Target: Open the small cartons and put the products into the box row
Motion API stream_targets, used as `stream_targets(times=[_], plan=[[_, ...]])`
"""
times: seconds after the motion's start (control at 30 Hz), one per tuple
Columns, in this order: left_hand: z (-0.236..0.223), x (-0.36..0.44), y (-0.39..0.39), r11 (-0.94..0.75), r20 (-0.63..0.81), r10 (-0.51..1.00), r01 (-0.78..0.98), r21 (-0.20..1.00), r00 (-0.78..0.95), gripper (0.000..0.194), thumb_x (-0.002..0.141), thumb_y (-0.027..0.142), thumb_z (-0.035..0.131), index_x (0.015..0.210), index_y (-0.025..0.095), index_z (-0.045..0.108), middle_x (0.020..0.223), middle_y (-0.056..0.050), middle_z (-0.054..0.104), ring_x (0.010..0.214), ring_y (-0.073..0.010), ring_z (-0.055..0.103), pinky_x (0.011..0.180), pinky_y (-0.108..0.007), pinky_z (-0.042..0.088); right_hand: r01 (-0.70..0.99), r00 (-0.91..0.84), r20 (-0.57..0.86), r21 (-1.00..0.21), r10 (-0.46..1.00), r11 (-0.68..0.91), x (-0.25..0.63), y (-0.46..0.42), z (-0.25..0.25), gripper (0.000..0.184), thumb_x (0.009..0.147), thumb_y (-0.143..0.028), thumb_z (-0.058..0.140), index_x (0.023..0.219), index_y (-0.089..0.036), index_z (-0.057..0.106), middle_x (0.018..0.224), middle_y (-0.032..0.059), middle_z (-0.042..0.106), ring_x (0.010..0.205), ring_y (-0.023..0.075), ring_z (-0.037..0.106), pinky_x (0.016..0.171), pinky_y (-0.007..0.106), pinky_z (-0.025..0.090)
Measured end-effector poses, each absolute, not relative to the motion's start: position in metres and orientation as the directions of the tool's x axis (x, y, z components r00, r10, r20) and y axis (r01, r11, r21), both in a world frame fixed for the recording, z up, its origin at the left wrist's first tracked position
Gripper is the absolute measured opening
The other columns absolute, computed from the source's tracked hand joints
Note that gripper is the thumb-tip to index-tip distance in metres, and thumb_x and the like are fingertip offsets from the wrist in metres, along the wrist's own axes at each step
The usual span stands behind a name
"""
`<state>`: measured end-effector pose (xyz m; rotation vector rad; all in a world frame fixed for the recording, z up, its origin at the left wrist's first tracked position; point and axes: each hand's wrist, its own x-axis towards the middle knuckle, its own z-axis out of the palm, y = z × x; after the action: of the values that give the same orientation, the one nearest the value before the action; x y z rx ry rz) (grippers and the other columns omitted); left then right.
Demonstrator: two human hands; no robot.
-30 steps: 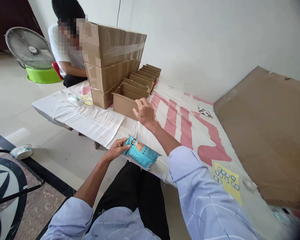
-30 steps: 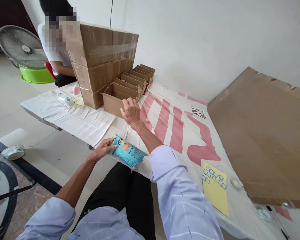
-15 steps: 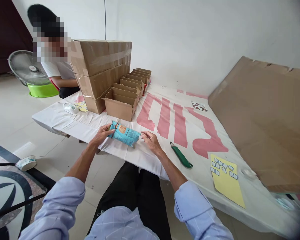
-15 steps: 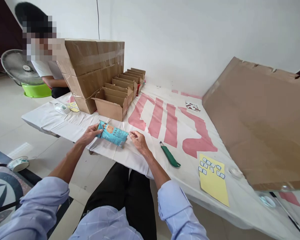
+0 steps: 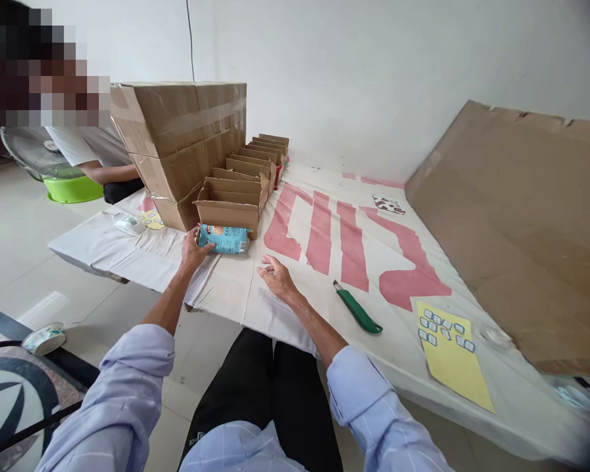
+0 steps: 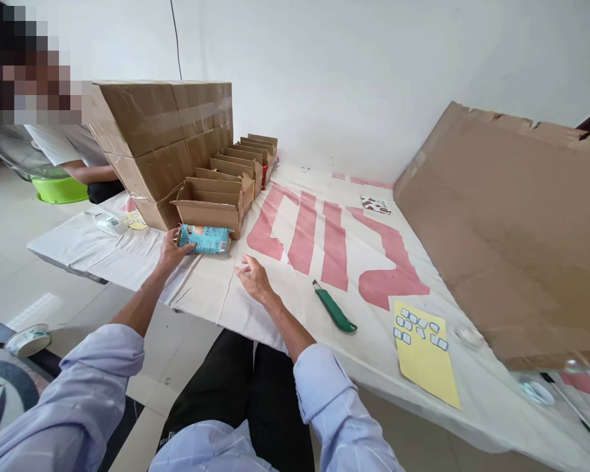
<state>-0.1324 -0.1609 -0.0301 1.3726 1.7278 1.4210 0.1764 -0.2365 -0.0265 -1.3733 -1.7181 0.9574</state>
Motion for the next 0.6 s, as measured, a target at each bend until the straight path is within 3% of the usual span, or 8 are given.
stream_targets(times=[0.1,0.23,0.37,0.47,0.6], plan=[[-0.035,-0.125,-0.179,0.042,0.293,0.84,0.594,0.803,-0.456,0.068,0.071,0.031,0.089,0.132,0.02,0.064,0.132,-0.016,0.065,0.134,-0.038,0.06,0.109,-0.048,0.051,0.453,-0.165,0.064,-0.881,0.984,0.133,0.171,-0.22,-0.032,0.069,0.097,-0.039,0.074,0.162,-0.025,0.055,0.159,0.0162,0.064,0.121,0.0247,0.074,0.107,0.043,0.061],[-0.03,-0.108,-0.195,0.071,0.244,0.912,0.714,0.697,-0.329,0.063,0.087,0.041,0.083,0.143,0.019,0.062,0.121,-0.015,0.071,0.114,-0.0384,0.069,0.098,-0.048,0.054,0.455,-0.147,0.04,-0.884,0.988,0.103,0.159,-0.19,-0.03,0.083,0.098,-0.038,0.077,0.172,-0.022,0.043,0.169,0.0212,0.054,0.127,0.0269,0.073,0.116,0.047,0.057],[-0.019,-0.094,-0.19,0.044,0.256,0.931,0.774,0.632,-0.262,0.07,0.091,0.05,0.083,0.149,0.018,0.061,0.128,-0.022,0.07,0.116,-0.0447,0.068,0.092,-0.047,0.053,0.455,-0.146,0.03,-0.885,0.989,0.094,0.147,-0.164,-0.025,0.082,0.098,-0.038,0.079,0.171,-0.022,0.046,0.173,0.0212,0.05,0.125,0.0275,0.075,0.116,0.046,0.058],[-0.017,-0.091,-0.179,0.029,0.27,0.93,0.783,0.621,-0.248,0.064,0.089,0.052,0.085,0.142,0.021,0.068,0.131,-0.022,0.068,0.117,-0.0451,0.068,0.092,-0.047,0.053,0.452,-0.176,0.036,-0.885,0.984,0.113,0.141,-0.153,-0.026,0.081,0.097,-0.038,0.081,0.17,-0.024,0.049,0.171,0.0179,0.053,0.123,0.0257,0.076,0.116,0.043,0.058],[-0.024,-0.093,-0.168,0.022,0.238,0.945,0.771,0.637,-0.224,0.041,0.082,0.043,0.09,0.115,0.021,0.078,0.115,-0.017,0.072,0.109,-0.0412,0.069,0.093,-0.046,0.053,0.477,-0.267,0.031,-0.864,0.963,0.16,0.133,-0.153,-0.033,0.08,0.098,-0.04,0.079,0.17,-0.024,0.049,0.164,0.0152,0.062,0.121,0.0256,0.075,0.114,0.043,0.057]])
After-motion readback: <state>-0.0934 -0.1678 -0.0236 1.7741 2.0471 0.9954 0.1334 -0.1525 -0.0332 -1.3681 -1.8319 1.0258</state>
